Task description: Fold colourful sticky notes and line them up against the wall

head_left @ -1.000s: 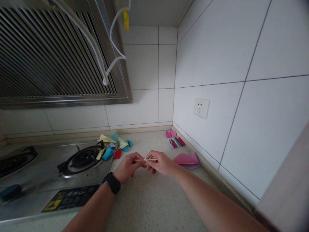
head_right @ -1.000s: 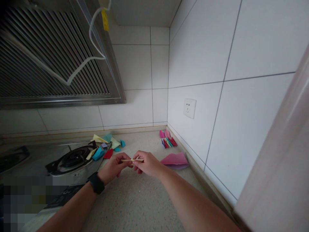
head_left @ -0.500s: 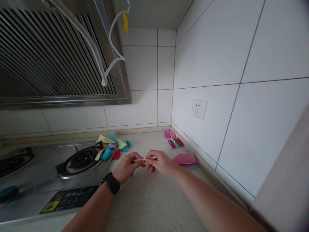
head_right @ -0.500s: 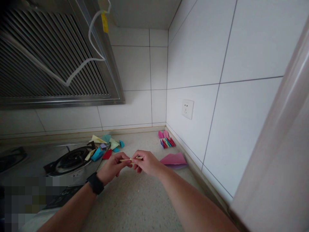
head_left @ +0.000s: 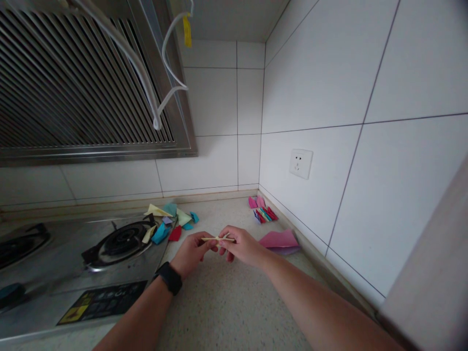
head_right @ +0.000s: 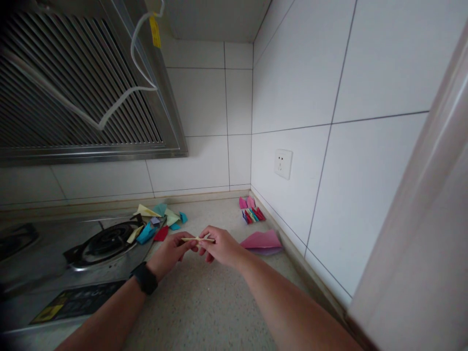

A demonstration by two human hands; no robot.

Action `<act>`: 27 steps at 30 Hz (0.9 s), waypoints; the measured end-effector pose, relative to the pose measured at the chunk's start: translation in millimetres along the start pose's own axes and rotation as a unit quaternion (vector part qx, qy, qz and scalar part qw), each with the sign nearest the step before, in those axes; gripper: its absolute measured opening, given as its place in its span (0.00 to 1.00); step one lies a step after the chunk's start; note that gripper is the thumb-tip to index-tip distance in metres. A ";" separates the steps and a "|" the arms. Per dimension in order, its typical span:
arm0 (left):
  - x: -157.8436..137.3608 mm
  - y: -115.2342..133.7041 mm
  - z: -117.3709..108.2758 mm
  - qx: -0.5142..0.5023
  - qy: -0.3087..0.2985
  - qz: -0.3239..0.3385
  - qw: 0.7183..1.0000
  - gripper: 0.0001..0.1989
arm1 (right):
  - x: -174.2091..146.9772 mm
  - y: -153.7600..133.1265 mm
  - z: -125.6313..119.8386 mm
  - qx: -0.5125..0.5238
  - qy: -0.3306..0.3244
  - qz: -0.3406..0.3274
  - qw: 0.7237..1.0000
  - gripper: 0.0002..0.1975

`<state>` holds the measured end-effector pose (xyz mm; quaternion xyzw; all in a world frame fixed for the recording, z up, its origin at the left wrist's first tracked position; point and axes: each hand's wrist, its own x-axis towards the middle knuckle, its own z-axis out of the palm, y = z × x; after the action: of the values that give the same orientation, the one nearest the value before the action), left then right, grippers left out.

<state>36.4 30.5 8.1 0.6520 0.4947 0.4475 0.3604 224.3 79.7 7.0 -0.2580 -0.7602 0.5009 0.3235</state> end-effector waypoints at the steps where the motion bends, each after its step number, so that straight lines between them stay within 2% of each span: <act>1: 0.2 -0.7 -0.8 0.002 0.003 0.002 1.000 0.18 | 0.1 0.4 -0.3 -0.004 -0.002 -0.001 1.000 0.13; 6: -1.3 0.2 -3.1 -0.002 0.010 0.017 1.000 0.17 | -0.3 -0.6 -2.0 0.000 -0.006 -0.002 1.000 0.12; 15: -5.1 6.8 3.7 -0.080 0.008 0.000 0.997 0.18 | -1.1 -5.4 -2.2 0.051 -0.016 -0.012 0.999 0.13; 21: -4.2 6.6 2.9 -0.049 -0.027 -0.004 0.998 0.19 | -1.1 -4.6 -1.6 0.037 -0.011 -0.010 0.999 0.10; 27: -2.0 1.6 2.9 -0.028 -0.026 0.005 0.999 0.18 | -1.5 -2.6 -1.9 0.021 -0.017 0.004 1.000 0.11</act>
<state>39.5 28.1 8.1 0.6554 0.4691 0.4463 0.3888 226.5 78.8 9.7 -0.2459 -0.7537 0.5224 0.3139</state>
